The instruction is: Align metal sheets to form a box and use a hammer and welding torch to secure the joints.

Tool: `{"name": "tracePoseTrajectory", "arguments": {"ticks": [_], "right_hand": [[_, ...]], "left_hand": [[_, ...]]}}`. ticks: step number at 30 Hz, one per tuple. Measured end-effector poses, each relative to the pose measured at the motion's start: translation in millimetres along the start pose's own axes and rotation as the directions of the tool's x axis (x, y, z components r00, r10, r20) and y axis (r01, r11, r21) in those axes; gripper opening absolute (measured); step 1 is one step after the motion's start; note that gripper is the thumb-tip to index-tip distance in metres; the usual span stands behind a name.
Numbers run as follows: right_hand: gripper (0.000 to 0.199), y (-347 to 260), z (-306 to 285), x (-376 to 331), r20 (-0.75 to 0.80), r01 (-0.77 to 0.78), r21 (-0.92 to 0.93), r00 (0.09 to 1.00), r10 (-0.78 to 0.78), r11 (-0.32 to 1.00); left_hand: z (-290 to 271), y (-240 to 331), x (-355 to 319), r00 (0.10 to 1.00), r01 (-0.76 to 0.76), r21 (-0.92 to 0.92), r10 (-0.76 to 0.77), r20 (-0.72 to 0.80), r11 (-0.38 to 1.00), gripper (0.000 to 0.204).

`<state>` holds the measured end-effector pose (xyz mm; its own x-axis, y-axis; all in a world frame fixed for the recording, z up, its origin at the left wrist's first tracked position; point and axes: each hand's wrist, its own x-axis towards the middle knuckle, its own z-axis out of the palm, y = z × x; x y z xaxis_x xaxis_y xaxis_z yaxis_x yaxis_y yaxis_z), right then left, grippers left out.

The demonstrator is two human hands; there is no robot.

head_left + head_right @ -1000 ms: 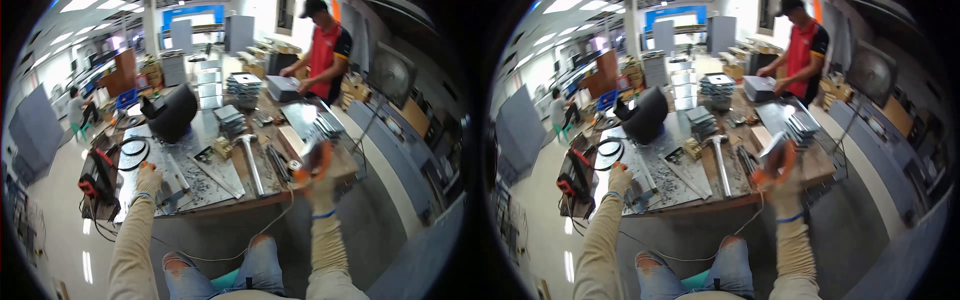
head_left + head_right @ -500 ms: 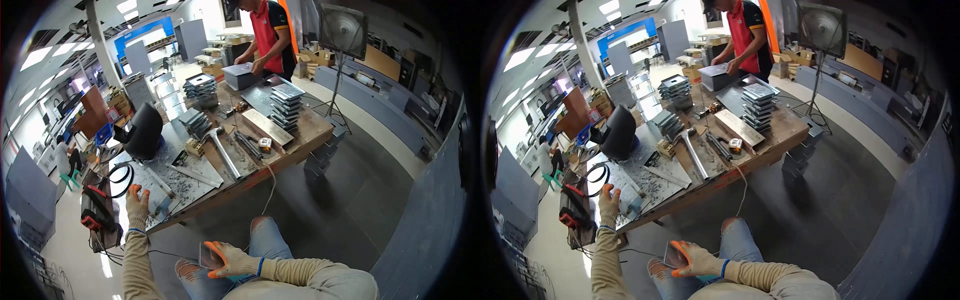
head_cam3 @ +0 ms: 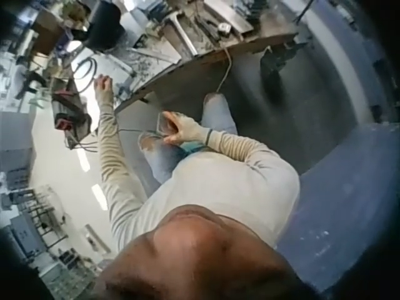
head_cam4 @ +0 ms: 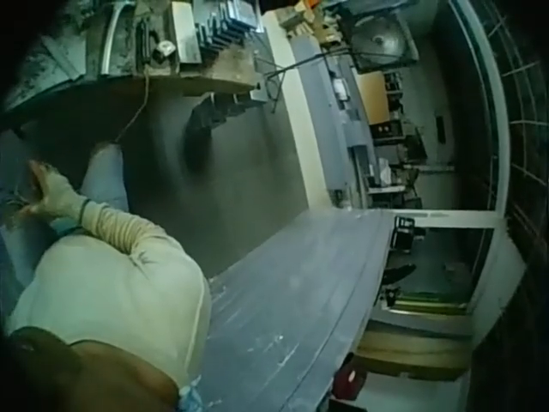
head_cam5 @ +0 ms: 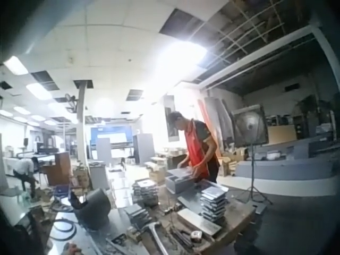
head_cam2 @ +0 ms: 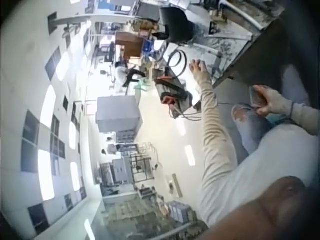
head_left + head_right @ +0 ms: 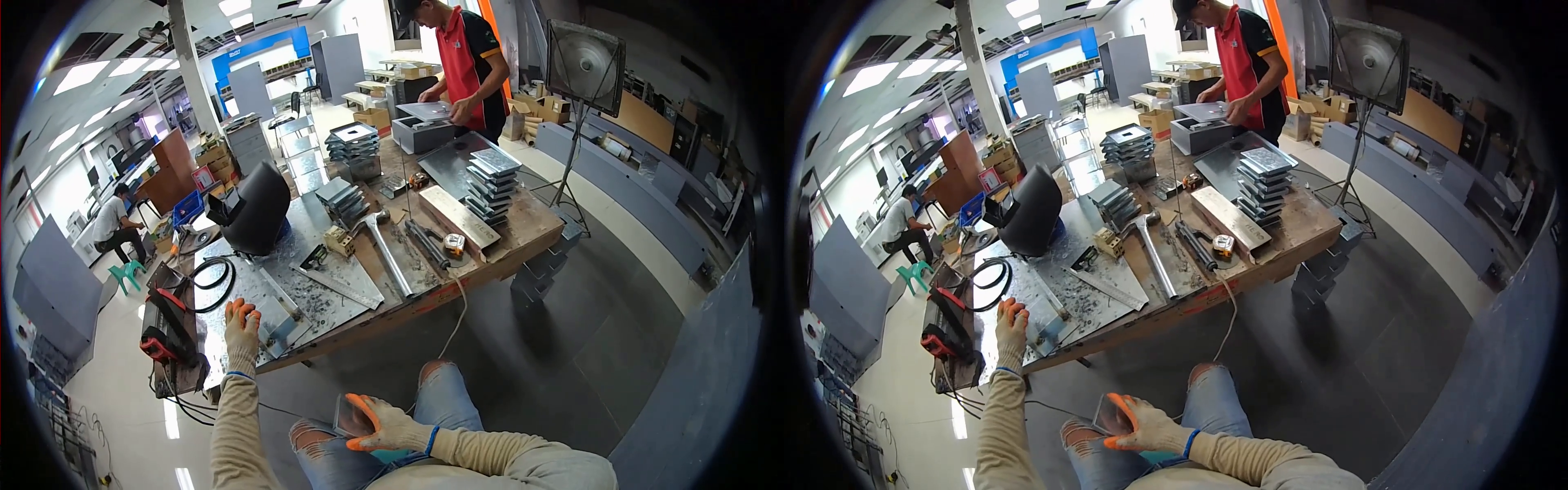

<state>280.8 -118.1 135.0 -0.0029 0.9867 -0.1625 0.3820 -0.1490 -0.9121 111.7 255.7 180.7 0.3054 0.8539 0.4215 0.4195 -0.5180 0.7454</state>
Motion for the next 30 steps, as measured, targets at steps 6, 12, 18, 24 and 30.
{"name": "tracePoseTrajectory", "arguments": {"ticks": [6, 12, 18, 24, 30], "right_hand": [[0.099, 9.0, 2.0, -2.5, -0.08, 0.057, 0.008, 0.995, -0.056, 0.998], [0.104, 4.0, 10.2, 14.4, -0.07, 0.091, -0.058, 0.993, -0.095, 0.994], [0.108, 20.1, 20.8, 11.0, 0.025, 0.036, 0.119, 0.999, -0.039, 0.992], [0.108, 14.9, 18.2, 8.0, -0.001, -0.046, 0.418, 0.999, 0.051, 0.907], [0.106, 5.1, 13.5, 6.6, -0.013, -0.052, 0.439, 0.998, 0.064, 0.897]], "left_hand": [[24.6, -27.2, 3.4, 0.995, 0.084, -0.458, -0.1, -0.011, 0.885, 0.023], [12.4, -74.3, 4.1, 0.986, 0.137, -0.702, -0.168, 0.025, 0.699, 0.033], [34.6, -23.2, 0.1, 0.995, 0.084, -0.289, -0.097, -0.031, 0.954, 0.048], [8.1, 1.8, -13.3, 0.988, 0.118, -0.194, -0.134, -0.076, 0.974, 0.024], [10.9, -1.4, -10.5, 0.991, 0.107, -0.206, -0.122, -0.059, 0.973, 0.024]]}}
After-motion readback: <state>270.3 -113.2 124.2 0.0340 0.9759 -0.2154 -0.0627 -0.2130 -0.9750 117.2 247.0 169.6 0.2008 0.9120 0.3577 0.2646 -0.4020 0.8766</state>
